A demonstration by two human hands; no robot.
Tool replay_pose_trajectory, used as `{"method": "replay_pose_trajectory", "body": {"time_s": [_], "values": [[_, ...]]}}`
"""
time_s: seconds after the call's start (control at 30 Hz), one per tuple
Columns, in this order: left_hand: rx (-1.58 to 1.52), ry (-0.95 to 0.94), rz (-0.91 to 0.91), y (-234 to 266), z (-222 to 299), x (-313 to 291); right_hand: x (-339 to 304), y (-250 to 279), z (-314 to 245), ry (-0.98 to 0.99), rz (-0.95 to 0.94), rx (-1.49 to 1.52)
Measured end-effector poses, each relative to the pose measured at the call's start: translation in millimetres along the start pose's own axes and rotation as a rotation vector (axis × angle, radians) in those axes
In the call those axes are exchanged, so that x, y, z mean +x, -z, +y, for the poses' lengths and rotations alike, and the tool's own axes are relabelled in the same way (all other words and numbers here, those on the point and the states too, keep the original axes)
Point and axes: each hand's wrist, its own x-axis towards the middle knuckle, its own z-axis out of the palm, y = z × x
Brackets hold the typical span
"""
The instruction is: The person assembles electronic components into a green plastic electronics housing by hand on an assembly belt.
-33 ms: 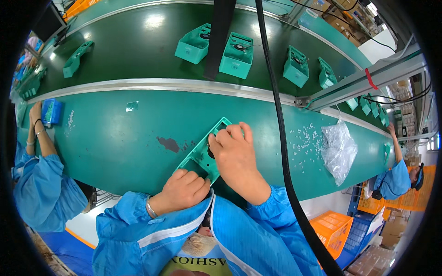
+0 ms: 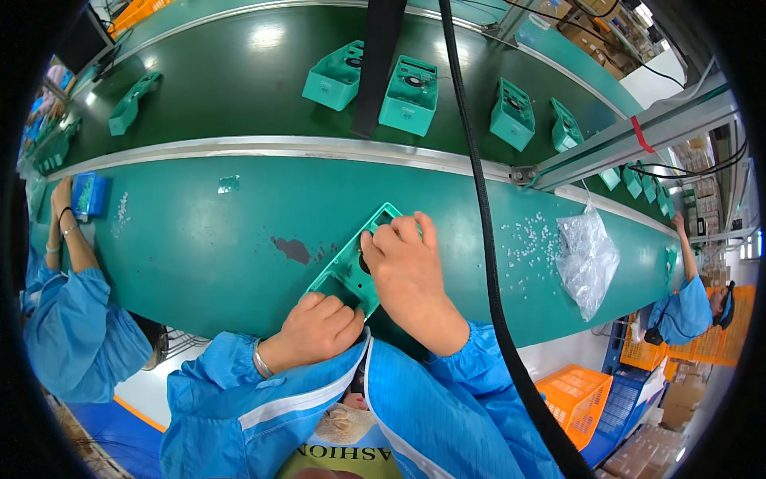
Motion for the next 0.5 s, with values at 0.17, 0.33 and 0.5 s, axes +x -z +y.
{"method": "replay_pose_trajectory", "body": {"time_s": [0.17,0.33,0.5], "values": [[-0.029,0.011,-0.007,-1.2,-1.2,-1.9,-4.1,1.5,15.5,-0.023,-0.022,0.103],[-0.046,0.026,-0.07,3.3,1.8,-4.6,-15.9,10.0,35.1,-0.236,0.065,0.29],[-0.037,0.02,-0.076,2.2,3.1,-2.6,-24.5,6.3,30.0,-0.136,0.079,0.26]]}}
